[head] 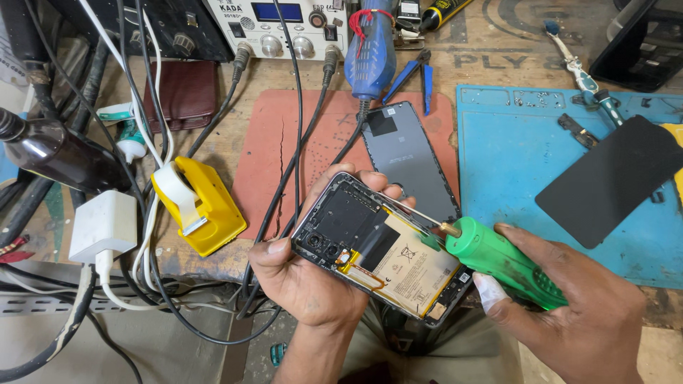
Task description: The person uses a green screwdriver to remove screws from the internal frame of a disassembled smartphone. They rotate the phone to access different screw locations around the battery and camera area while working at a cluttered electronics repair bench.
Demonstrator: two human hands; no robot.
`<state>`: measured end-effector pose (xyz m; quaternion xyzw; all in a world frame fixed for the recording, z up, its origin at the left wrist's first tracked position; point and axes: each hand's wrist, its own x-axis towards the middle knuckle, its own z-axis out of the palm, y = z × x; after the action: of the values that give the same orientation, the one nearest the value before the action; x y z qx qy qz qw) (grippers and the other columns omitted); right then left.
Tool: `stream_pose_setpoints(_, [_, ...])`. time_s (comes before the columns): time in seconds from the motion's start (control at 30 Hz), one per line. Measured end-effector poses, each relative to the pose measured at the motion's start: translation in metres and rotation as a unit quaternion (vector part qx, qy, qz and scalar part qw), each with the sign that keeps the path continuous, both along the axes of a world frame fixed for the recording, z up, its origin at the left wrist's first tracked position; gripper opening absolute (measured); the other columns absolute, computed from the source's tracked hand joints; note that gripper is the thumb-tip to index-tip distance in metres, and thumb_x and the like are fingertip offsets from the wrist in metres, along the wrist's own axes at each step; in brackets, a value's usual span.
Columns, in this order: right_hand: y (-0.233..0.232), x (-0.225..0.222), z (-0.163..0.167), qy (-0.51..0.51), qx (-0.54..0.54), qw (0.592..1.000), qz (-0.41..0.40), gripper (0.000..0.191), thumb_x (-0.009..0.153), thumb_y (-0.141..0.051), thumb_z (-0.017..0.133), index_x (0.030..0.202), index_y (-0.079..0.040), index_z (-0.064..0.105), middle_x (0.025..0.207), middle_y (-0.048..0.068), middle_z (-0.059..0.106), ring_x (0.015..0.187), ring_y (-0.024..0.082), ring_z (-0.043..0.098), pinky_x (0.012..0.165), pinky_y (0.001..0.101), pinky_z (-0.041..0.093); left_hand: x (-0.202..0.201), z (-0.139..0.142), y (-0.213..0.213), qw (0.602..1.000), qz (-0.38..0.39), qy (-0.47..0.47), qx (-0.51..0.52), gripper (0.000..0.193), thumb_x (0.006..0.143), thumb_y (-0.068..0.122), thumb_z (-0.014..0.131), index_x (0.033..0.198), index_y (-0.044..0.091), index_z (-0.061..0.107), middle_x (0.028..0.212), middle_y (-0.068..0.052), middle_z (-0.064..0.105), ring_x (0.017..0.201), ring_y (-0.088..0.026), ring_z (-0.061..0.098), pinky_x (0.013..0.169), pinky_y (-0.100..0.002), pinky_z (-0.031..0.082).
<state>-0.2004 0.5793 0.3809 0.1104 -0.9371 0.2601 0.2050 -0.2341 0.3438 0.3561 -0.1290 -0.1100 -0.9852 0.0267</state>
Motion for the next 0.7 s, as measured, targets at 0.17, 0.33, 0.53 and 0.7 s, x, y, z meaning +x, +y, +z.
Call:
stream_pose_setpoints(0.17, [-0.003, 0.01, 0.0, -0.008, -0.027, 1.0, 0.004, 0.06, 0.071, -0.029, 0.085, 0.122, -0.001, 0.071, 0.103, 0.017, 0.077, 0.091, 0.023, 0.077, 0.076, 0.0344, 0.061, 0.0, 0.001, 0.001, 1.0, -0.003, 0.002, 0.007, 0.088, 0.081, 0.047, 0.051, 0.147, -0.01, 0.046, 0.135, -0.032, 0.061, 0.127, -0.046, 0.059, 0.118, -0.065, 0.043])
stream_pose_setpoints(0.33, [-0.005, 0.016, -0.001, -0.056, -0.056, 0.997, -0.024, 0.059, 0.072, -0.03, 0.086, 0.122, -0.002, 0.072, 0.1, 0.015, 0.079, 0.089, 0.019, 0.079, 0.077, 0.0323, 0.062, 0.001, 0.0, 0.0, 1.0, -0.014, 0.018, 0.016, 0.086, 0.084, 0.048, 0.05, 0.147, -0.009, 0.047, 0.133, -0.03, 0.061, 0.124, -0.047, 0.06, 0.115, -0.063, 0.045])
stream_pose_setpoints(0.53, [-0.006, 0.016, 0.004, -0.066, -0.049, 0.996, -0.028, 0.056, 0.072, -0.029, 0.086, 0.12, -0.004, 0.074, 0.097, 0.013, 0.079, 0.086, 0.019, 0.08, 0.074, 0.0329, 0.062, 0.003, 0.0, 0.0, 0.999, -0.024, 0.032, 0.018, 0.085, 0.087, 0.049, 0.048, 0.148, -0.009, 0.048, 0.134, -0.03, 0.061, 0.125, -0.047, 0.06, 0.115, -0.062, 0.045])
stream_pose_setpoints(0.7, [-0.009, 0.015, 0.005, -0.062, -0.05, 0.997, -0.02, 0.058, 0.072, -0.032, 0.086, 0.121, -0.004, 0.074, 0.098, 0.014, 0.079, 0.087, 0.02, 0.08, 0.075, 0.0329, 0.062, 0.004, -0.001, -0.001, 0.999, -0.031, 0.014, 0.017, 0.086, 0.084, 0.049, 0.048, 0.148, -0.008, 0.048, 0.134, -0.03, 0.06, 0.125, -0.046, 0.06, 0.116, -0.063, 0.044])
